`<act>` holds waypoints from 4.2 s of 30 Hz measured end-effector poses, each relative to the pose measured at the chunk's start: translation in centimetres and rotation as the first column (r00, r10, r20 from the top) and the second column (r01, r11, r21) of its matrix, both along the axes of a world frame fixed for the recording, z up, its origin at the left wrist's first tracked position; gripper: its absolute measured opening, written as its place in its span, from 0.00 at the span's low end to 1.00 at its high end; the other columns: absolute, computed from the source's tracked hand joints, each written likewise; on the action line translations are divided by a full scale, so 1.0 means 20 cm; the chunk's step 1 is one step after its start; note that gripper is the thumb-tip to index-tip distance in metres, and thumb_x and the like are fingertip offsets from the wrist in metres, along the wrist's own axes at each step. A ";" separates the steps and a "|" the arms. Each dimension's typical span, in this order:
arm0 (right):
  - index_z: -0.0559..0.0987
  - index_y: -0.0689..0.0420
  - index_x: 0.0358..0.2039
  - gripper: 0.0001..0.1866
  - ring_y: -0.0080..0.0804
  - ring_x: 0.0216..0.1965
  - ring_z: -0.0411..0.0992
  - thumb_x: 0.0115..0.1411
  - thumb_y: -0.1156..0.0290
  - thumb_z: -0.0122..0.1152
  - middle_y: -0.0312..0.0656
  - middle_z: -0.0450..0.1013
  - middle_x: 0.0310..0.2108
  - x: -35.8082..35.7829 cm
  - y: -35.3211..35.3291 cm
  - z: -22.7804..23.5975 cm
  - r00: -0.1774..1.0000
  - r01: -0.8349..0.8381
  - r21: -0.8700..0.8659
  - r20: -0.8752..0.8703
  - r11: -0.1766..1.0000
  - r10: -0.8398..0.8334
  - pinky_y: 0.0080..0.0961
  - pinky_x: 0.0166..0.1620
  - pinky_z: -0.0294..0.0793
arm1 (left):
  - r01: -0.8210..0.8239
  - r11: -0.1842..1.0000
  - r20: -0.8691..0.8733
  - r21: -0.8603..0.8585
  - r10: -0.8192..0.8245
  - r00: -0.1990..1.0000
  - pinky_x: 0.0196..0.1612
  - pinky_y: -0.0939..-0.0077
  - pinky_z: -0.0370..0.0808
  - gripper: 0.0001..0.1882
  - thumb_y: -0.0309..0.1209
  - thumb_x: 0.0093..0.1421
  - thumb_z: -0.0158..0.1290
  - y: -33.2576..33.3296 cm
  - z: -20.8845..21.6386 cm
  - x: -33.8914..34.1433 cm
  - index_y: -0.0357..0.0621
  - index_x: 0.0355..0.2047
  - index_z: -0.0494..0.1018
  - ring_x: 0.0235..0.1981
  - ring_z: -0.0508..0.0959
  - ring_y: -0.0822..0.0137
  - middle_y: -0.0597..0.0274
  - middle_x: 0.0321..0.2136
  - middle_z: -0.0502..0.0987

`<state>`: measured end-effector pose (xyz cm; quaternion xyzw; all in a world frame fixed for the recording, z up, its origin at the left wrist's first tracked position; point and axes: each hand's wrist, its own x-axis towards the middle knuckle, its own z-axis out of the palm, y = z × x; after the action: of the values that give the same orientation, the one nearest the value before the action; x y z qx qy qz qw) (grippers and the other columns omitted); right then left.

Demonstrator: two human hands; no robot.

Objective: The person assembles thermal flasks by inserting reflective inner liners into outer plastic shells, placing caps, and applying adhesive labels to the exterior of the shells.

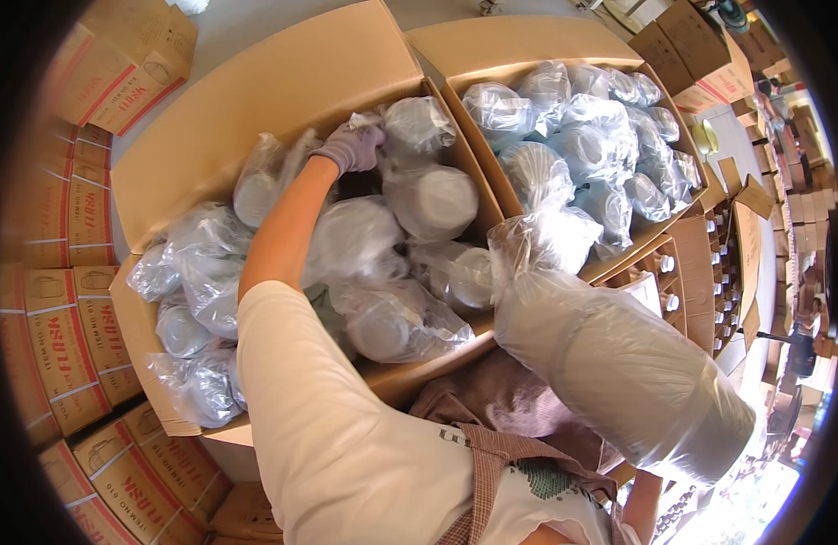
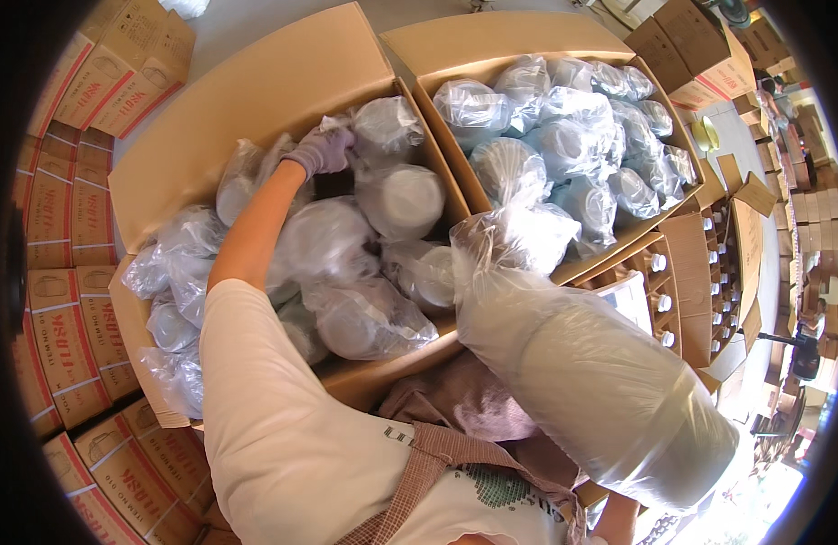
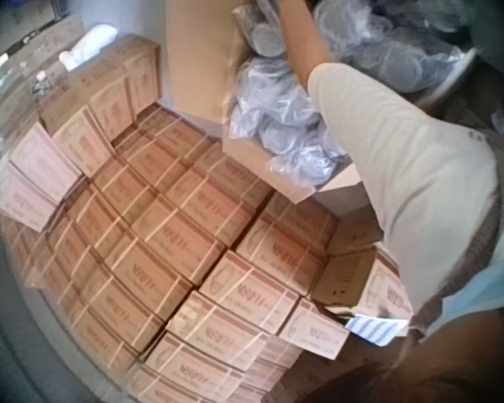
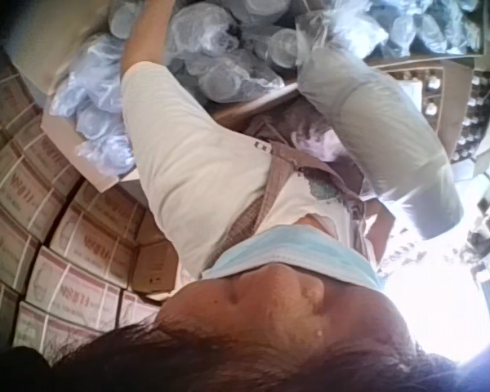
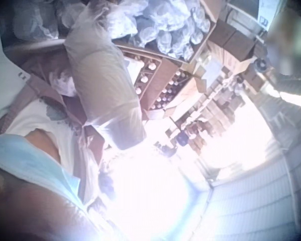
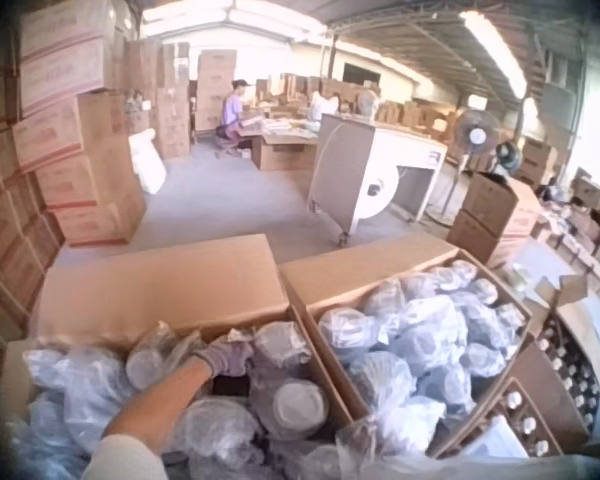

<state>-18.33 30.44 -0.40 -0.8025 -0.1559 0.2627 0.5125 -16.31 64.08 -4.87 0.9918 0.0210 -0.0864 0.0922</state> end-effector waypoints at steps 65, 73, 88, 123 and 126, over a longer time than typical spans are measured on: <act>0.85 0.61 0.34 0.14 0.51 0.46 0.79 0.52 0.66 0.61 0.54 0.81 0.39 0.27 0.88 -0.05 0.937 -0.256 -0.407 0.120 0.877 0.329 0.41 0.51 0.78 | -0.299 0.884 0.318 0.358 0.186 0.930 0.48 0.48 0.74 0.33 0.49 0.50 0.61 -0.35 0.78 -0.09 0.52 0.55 0.72 0.49 0.73 0.51 0.57 0.50 0.73; 0.86 0.51 0.32 0.13 0.47 0.41 0.81 0.49 0.59 0.62 0.45 0.82 0.33 0.39 0.60 0.00 0.795 -0.403 -0.579 0.162 0.708 0.585 0.40 0.43 0.78 | -0.134 0.871 0.337 0.473 -0.039 0.941 0.38 0.54 0.71 0.28 0.48 0.51 0.59 -0.65 0.76 -0.12 0.54 0.52 0.74 0.47 0.72 0.56 0.60 0.45 0.72; 0.86 0.58 0.31 0.12 0.50 0.41 0.81 0.46 0.71 0.61 0.54 0.81 0.35 0.00 1.04 -0.09 0.809 -0.402 -0.298 0.328 0.866 0.488 0.43 0.41 0.80 | -0.341 0.940 0.642 0.000 0.261 0.721 0.60 0.54 0.68 0.34 0.33 0.56 0.64 -0.05 0.68 -0.66 0.41 0.62 0.67 0.60 0.69 0.47 0.44 0.57 0.71; 0.84 0.61 0.37 0.18 0.58 0.44 0.77 0.46 0.67 0.59 0.59 0.79 0.37 0.34 0.91 -0.29 0.908 -0.381 -0.186 0.112 0.906 0.405 0.44 0.51 0.76 | -0.249 0.889 0.344 -0.385 0.388 0.855 0.53 0.52 0.69 0.20 0.45 0.54 0.62 -0.81 0.25 -0.56 0.45 0.40 0.78 0.47 0.75 0.50 0.54 0.42 0.78; 0.84 0.61 0.34 0.16 0.56 0.44 0.78 0.45 0.67 0.61 0.58 0.79 0.38 0.29 0.90 -0.28 0.863 -0.444 -0.336 0.090 0.831 0.498 0.45 0.49 0.77 | -0.174 0.973 0.351 -0.153 0.218 0.911 0.56 0.50 0.66 0.20 0.42 0.51 0.65 -0.85 0.21 -0.62 0.46 0.40 0.77 0.47 0.73 0.51 0.57 0.42 0.76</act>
<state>-12.47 48.39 -6.04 -0.8277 -0.3512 0.3309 0.2865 -28.80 47.13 -0.64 0.9761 0.0980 0.1081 0.1611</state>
